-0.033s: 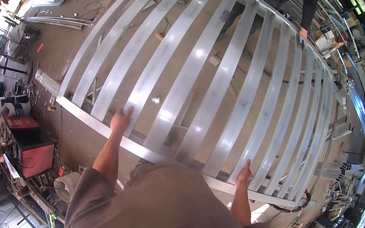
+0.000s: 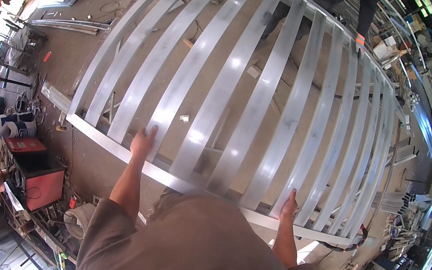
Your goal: The person uses a pneumatic rivet gun to fasten metal slats to a rectangular frame, then flips the frame and aligns additional slats by hand. The person secures the slats with the rivet gun and adjusts their positions to ensure alignment.
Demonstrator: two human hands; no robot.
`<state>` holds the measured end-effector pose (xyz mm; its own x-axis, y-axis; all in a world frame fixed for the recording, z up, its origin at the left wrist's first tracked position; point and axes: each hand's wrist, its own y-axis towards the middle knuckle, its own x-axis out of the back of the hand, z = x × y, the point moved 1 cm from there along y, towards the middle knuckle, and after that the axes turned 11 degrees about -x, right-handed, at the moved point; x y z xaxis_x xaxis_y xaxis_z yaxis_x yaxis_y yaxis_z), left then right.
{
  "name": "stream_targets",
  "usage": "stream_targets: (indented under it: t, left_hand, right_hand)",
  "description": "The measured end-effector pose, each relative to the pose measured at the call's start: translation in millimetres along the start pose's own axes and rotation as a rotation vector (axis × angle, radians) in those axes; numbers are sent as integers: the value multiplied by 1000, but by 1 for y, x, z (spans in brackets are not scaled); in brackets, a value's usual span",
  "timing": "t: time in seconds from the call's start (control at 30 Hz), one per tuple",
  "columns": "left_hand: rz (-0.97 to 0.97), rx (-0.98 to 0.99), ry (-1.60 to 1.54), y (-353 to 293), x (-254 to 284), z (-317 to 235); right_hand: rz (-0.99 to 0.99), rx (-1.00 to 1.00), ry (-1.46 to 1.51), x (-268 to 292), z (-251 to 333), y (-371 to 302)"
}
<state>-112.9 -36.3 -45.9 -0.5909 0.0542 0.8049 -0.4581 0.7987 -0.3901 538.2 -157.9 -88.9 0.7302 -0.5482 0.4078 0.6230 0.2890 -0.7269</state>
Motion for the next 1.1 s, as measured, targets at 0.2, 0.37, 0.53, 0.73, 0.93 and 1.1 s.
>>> stream_targets:
  t: [0.2, 0.37, 0.53, 0.73, 0.93, 1.1]
  left_hand:
    - [37, 23, -15, 1, 2, 0]
    - [14, 26, -6, 2, 0, 2]
    - [40, 42, -34, 1, 1, 5]
    - [40, 43, -11, -5, 9, -2]
    - [80, 63, -100, -2, 12, -1]
    - [118, 72, -128, -3, 16, 0]
  right_hand:
    - [5, 6, -8, -2, 8, -14]
    - [18, -2, 21, -4, 10, -19]
    - [-22, 8, 12, -9, 17, -28]
    - [1, 32, -3, 2, 25, -48]
    - [12, 38, -38, 11, 18, -27]
    - [1, -50, -10, 21, 11, -3]
